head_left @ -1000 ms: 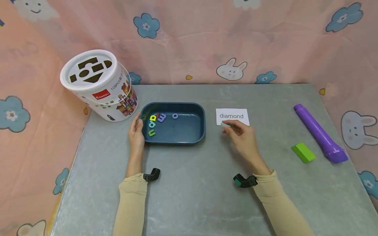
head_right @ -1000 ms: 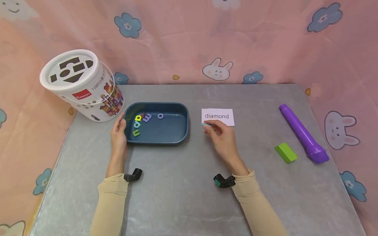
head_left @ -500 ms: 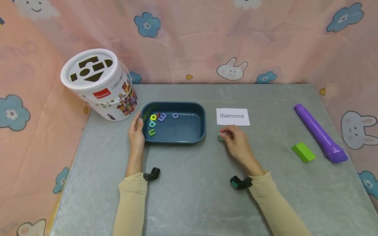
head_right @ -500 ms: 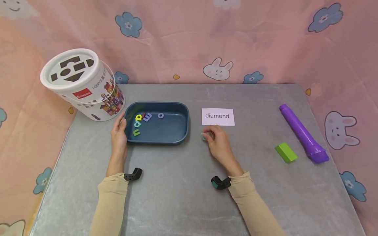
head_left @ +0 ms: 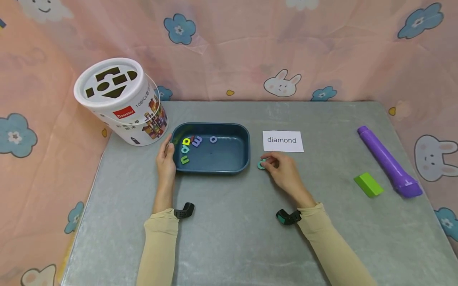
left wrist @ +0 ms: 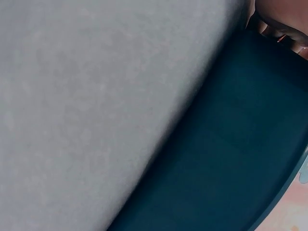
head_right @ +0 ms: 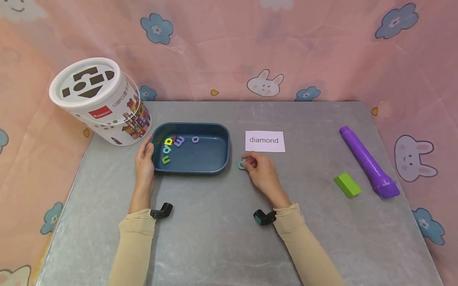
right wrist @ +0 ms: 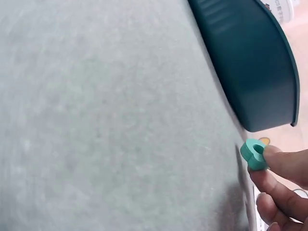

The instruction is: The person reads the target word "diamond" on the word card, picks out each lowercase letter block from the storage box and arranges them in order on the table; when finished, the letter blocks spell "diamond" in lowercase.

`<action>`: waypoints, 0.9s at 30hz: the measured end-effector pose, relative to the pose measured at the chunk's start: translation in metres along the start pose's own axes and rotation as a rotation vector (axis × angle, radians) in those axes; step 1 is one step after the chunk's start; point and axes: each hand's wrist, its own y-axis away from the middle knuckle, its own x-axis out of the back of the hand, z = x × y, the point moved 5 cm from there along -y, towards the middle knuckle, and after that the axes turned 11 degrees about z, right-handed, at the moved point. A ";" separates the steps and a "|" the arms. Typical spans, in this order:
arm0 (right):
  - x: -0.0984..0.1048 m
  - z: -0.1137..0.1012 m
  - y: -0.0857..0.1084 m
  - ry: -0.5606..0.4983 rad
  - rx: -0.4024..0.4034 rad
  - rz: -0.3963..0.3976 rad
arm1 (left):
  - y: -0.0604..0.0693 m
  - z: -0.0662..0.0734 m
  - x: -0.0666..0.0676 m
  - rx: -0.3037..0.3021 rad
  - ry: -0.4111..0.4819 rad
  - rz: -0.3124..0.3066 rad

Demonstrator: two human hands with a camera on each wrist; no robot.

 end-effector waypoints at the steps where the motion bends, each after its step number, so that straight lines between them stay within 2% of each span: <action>1: -0.001 0.000 -0.001 -0.001 -0.001 -0.006 | 0.000 0.000 0.000 -0.002 0.000 0.001; 7: -0.009 0.003 -0.004 0.010 -0.004 -0.023 | -0.001 0.001 -0.001 -0.004 0.001 -0.008; 14: -0.012 0.007 -0.008 0.079 0.006 -0.028 | 0.000 0.000 -0.001 -0.013 0.009 -0.002; 17: -0.009 0.001 -0.011 0.081 0.015 -0.006 | 0.000 0.000 -0.001 -0.012 -0.003 -0.002; 21: -0.004 -0.018 -0.017 0.023 0.047 0.092 | 0.000 0.000 -0.001 -0.008 -0.009 -0.005; 23: -0.005 -0.032 -0.019 -0.017 0.089 0.138 | 0.000 0.000 -0.001 -0.010 -0.004 -0.004; 27: -0.019 -0.064 -0.020 -0.069 0.211 0.138 | 0.000 0.000 -0.001 -0.013 0.009 -0.004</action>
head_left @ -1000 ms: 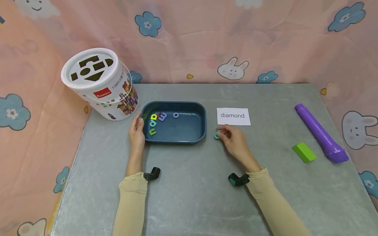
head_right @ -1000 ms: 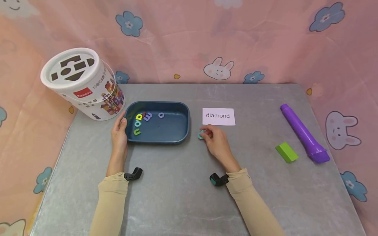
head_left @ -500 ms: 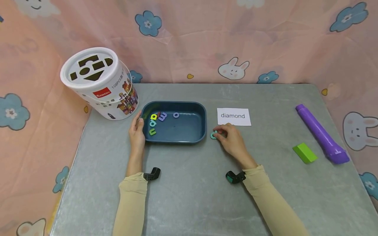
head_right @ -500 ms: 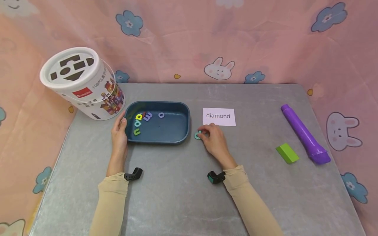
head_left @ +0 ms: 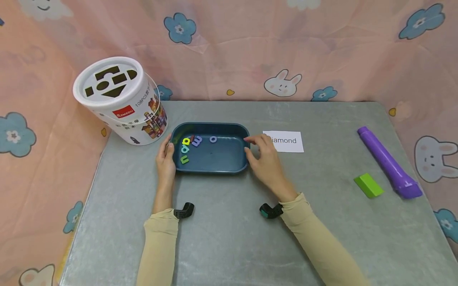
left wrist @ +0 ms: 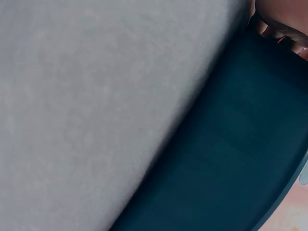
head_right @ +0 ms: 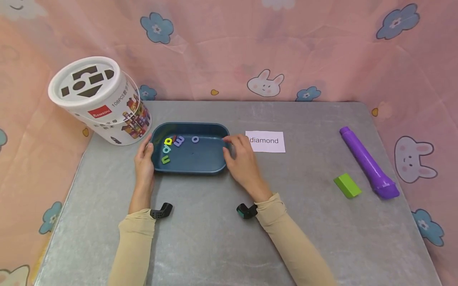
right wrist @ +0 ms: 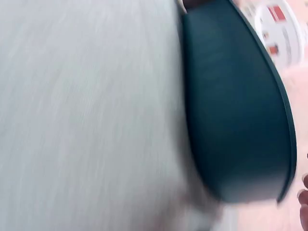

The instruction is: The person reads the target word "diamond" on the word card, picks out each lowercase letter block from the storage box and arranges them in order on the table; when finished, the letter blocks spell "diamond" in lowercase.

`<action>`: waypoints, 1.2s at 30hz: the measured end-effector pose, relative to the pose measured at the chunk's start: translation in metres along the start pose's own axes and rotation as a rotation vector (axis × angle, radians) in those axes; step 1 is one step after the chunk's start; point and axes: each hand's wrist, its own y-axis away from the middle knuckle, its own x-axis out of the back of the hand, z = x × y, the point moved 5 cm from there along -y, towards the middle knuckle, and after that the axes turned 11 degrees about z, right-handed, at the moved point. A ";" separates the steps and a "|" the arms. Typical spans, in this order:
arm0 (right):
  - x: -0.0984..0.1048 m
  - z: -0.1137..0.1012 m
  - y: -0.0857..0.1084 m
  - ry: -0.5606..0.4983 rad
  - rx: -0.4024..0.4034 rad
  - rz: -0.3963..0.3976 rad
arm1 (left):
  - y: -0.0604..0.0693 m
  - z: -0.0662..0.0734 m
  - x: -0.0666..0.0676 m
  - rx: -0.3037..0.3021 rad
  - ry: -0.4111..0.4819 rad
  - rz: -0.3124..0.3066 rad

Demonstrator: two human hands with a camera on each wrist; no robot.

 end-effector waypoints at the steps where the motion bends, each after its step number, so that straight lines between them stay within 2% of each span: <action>1: -0.006 -0.007 0.000 -0.011 0.032 -0.020 | 0.000 0.000 0.000 -0.001 0.001 -0.001; 4: -0.029 -0.025 -0.002 -0.018 0.102 -0.135 | -0.001 0.000 0.000 -0.005 0.003 -0.001; 7: -0.056 -0.037 -0.004 0.019 0.135 -0.304 | -0.001 0.000 0.000 0.001 0.002 0.001; 11: -0.089 -0.044 -0.007 0.079 0.113 -0.517 | -0.001 0.000 -0.001 0.001 -0.002 0.005; 15: -0.113 -0.045 -0.010 0.078 0.056 -0.647 | -0.001 0.000 -0.002 -0.015 0.002 -0.002; 21: -0.139 -0.040 -0.015 0.097 0.023 -0.729 | -0.001 0.000 -0.001 -0.010 0.026 -0.008; 30: -0.158 -0.037 -0.018 0.280 0.069 -0.796 | 0.000 -0.001 0.000 -0.019 0.022 -0.018; 32: -0.158 -0.037 -0.019 0.301 0.070 -0.788 | 0.000 -0.002 0.000 -0.022 0.019 -0.016; 36: -0.155 -0.038 -0.023 0.319 0.108 -0.719 | 0.000 -0.002 0.000 -0.020 0.020 -0.010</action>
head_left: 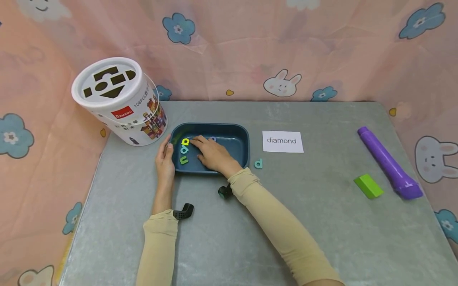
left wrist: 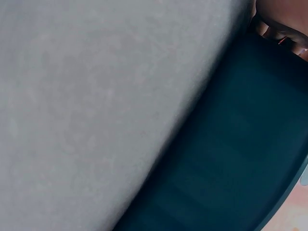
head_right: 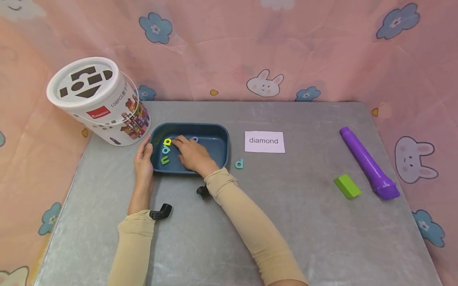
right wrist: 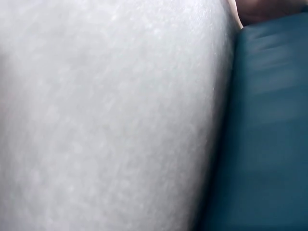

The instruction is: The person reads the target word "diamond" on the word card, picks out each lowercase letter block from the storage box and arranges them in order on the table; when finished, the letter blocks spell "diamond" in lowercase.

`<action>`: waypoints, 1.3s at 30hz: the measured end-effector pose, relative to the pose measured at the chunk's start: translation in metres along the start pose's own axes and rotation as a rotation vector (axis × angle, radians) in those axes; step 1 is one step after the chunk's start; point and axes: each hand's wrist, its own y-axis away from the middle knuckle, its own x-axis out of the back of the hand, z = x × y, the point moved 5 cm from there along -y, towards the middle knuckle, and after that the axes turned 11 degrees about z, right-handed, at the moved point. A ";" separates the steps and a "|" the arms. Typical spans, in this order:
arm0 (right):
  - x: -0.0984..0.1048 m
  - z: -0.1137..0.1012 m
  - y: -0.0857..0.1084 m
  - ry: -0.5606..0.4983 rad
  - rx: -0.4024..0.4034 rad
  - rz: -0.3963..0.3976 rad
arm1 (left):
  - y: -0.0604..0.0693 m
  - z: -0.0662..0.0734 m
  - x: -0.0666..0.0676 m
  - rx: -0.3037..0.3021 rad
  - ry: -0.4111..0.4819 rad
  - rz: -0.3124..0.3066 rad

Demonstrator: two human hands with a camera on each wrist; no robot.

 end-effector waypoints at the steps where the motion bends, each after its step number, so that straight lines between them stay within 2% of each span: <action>1: 0.001 0.000 0.000 0.012 0.010 0.019 | 0.000 0.000 0.000 -0.001 0.001 0.003; 4: 0.004 0.001 0.001 0.027 0.034 0.059 | -0.001 0.000 0.000 -0.001 0.000 0.004; 6: 0.005 0.001 0.003 0.002 0.045 0.075 | -0.001 0.000 0.000 0.001 -0.003 0.004; 12: 0.014 0.002 0.009 -0.172 0.055 0.123 | -0.001 -0.001 0.000 0.019 -0.006 0.013; 17: 0.030 0.009 0.022 -0.301 0.071 0.194 | 0.000 -0.002 -0.001 0.019 -0.023 0.016; 21: 0.053 0.017 0.043 -0.363 0.118 0.302 | 0.000 -0.001 0.000 0.021 -0.029 0.019; 27: 0.091 0.034 0.082 -0.453 0.181 0.527 | -0.001 0.000 0.001 0.020 -0.020 0.024; 30: 0.105 0.047 0.103 -0.440 0.184 0.596 | -0.001 0.001 0.001 0.017 -0.009 0.023; 34: 0.119 0.067 0.129 -0.331 0.164 0.660 | 0.000 0.001 0.001 0.020 -0.007 0.016; 36: 0.124 0.078 0.139 -0.273 0.135 0.682 | 0.000 0.001 0.001 0.024 -0.011 0.017; 39: 0.128 0.094 0.152 -0.255 0.070 0.680 | -0.001 0.000 0.000 0.038 -0.014 0.016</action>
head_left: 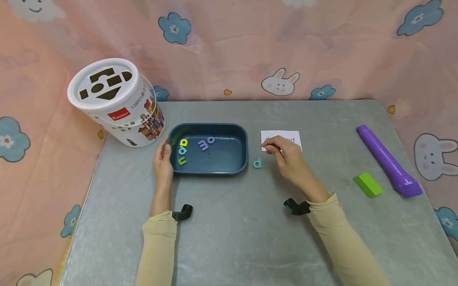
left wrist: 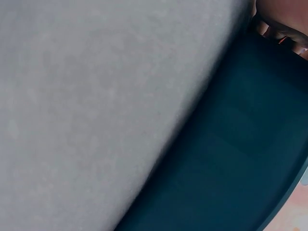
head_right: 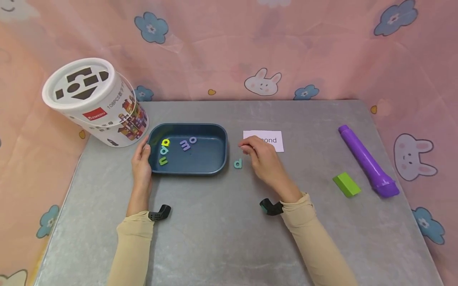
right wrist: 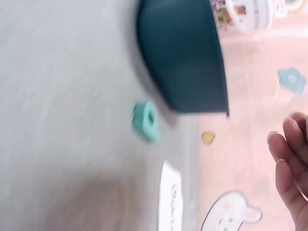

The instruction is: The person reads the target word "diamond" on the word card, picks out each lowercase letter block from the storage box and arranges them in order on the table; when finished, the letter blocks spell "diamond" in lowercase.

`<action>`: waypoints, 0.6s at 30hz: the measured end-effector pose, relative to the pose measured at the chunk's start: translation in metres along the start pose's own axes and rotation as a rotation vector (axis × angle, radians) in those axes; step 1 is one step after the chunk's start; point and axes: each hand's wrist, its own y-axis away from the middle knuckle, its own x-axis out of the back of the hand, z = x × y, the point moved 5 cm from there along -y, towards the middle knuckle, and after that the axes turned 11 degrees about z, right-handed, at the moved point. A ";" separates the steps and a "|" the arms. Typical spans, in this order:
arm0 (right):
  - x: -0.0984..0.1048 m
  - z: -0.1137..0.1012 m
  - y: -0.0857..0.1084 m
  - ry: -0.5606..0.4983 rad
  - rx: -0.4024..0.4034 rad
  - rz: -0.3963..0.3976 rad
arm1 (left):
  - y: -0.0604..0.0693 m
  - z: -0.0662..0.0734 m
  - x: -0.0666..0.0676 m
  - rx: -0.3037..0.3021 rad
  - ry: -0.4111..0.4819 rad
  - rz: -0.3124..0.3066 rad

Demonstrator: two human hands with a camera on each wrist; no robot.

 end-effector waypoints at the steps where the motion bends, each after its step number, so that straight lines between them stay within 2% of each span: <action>1: 0.003 0.004 0.003 0.002 -0.028 -0.012 | 0.000 0.000 0.000 0.003 -0.002 0.002; 4: 0.004 0.016 0.011 -0.003 -0.097 -0.065 | 0.000 -0.001 0.000 0.006 -0.003 0.002; 7: -0.001 0.024 0.019 0.010 -0.113 -0.102 | 0.000 -0.001 0.001 0.005 -0.008 0.004; 12: -0.010 0.036 0.028 0.035 -0.114 -0.070 | 0.000 -0.001 0.002 0.004 -0.016 -0.001; 18: -0.017 0.049 0.032 0.022 -0.282 -0.074 | 0.000 -0.001 0.002 0.001 -0.021 -0.008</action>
